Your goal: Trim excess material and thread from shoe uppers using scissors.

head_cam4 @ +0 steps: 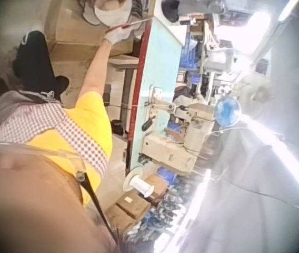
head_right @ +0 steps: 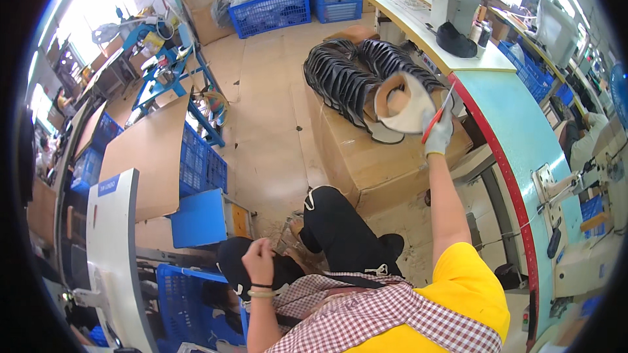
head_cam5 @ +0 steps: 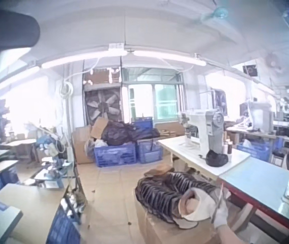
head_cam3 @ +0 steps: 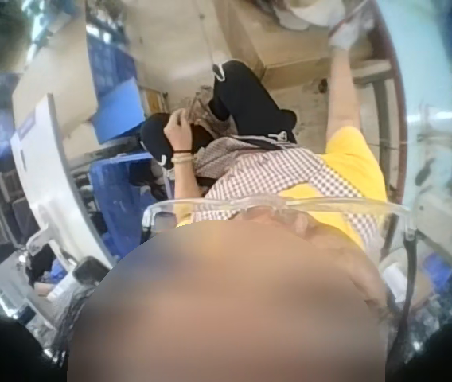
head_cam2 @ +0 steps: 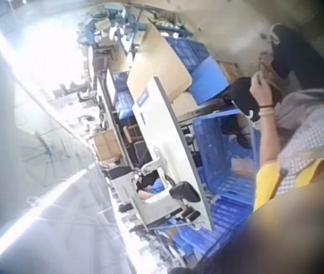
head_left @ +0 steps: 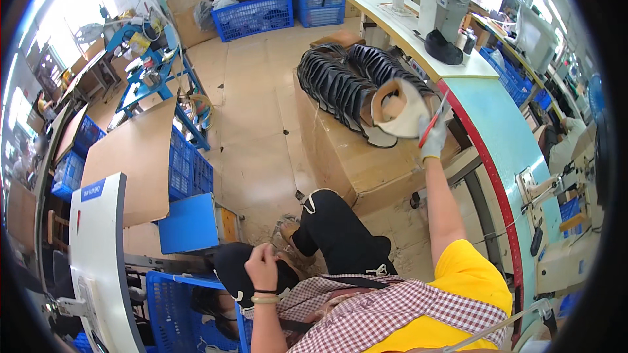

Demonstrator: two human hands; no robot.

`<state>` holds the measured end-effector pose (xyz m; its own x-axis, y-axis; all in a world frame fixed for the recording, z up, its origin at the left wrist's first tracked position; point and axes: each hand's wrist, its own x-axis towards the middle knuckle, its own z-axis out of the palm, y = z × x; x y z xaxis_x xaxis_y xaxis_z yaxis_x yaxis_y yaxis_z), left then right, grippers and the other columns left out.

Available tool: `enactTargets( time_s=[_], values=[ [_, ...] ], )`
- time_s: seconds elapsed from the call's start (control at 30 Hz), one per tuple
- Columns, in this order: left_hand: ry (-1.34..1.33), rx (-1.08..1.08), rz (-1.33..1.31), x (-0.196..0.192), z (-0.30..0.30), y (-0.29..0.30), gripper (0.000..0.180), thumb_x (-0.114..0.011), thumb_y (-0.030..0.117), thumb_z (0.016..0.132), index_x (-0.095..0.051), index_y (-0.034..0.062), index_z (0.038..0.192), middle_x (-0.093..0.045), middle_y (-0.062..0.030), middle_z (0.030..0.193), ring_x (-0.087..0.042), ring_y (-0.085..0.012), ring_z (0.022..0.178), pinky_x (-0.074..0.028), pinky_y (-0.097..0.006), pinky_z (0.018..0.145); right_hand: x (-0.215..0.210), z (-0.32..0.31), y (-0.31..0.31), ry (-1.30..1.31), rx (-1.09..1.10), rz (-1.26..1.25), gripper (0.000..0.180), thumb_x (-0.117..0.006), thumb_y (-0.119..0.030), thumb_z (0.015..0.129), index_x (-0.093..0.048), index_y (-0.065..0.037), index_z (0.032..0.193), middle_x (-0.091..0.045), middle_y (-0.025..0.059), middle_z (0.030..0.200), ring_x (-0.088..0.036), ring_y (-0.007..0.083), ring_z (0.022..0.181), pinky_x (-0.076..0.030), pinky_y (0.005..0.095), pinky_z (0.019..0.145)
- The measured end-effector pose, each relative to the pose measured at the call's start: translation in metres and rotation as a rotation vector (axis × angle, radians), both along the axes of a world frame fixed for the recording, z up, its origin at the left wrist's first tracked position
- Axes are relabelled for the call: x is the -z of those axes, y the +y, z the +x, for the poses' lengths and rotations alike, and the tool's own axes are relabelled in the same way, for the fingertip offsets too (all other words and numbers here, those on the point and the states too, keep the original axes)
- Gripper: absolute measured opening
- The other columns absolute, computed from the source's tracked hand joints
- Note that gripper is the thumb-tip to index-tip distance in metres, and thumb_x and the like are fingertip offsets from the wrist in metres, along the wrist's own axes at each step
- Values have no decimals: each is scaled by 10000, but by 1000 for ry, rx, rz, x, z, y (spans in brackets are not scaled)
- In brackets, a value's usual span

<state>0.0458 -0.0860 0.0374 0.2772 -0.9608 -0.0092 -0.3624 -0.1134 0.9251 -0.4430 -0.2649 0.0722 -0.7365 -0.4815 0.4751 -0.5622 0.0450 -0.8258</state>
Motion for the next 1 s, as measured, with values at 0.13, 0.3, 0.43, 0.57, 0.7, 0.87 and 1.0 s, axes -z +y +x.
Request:
enactTargets(
  time_s=[0.13,0.3,0.43,0.57,0.7,0.87,1.0],
  values=[
    [-381,-256,-361,1,51,7,111,-592,42,879,-651,-41,923,-669,-149,836,-650,-237,794,-503,-332,723,98,-44,0,-213,100,306,365,-580,-229,859,-560,-17,1155,-627,160,1047,-608,275,950,-464,356,849],
    [-416,-597,-99,38,161,89,165,-560,78,887,-656,-40,949,-683,-175,926,-653,-278,842,-501,-340,776,96,6,-32,286,-173,407,311,-476,-332,905,-580,-46,967,-621,219,913,-598,399,838,-459,463,710],
    [-573,-527,424,111,212,136,292,-647,219,766,-687,57,1005,-680,-163,978,-644,-313,948,-503,-389,843,99,-32,-57,421,-226,483,300,-493,-370,923,-575,-83,951,-583,136,734,-569,260,683,-428,390,600],
    [-442,-352,902,185,243,182,416,-770,284,651,-697,99,1016,-679,-146,1016,-640,-302,976,-495,-386,876,85,-78,-93,-11,-643,465,106,-454,-28,842,-490,-111,897,-421,0,712,-422,96,606,-349,202,542],
    [-485,-147,1184,200,276,256,622,-815,371,636,-656,25,1127,-638,-183,1140,-608,-276,1078,-460,-353,952,136,-41,-70,270,-409,588,265,-454,-290,839,-615,-88,900,-524,83,730,-505,181,688,-416,314,625],
    [-561,-560,701,226,254,189,500,-748,277,692,-600,37,1105,-583,-181,1121,-554,-330,1076,-478,-400,897,52,-103,-6,532,-12,767,528,-428,-422,827,-593,-17,1122,-604,267,1069,-583,386,930,-430,441,790],
    [-912,-367,343,231,259,141,321,-645,197,755,-570,83,1046,-536,-120,1009,-548,-303,993,-512,-398,769,15,-101,30,659,153,605,672,-445,-552,881,-476,-64,1342,-547,184,1286,-535,368,1127,-426,409,902]
  ],
)
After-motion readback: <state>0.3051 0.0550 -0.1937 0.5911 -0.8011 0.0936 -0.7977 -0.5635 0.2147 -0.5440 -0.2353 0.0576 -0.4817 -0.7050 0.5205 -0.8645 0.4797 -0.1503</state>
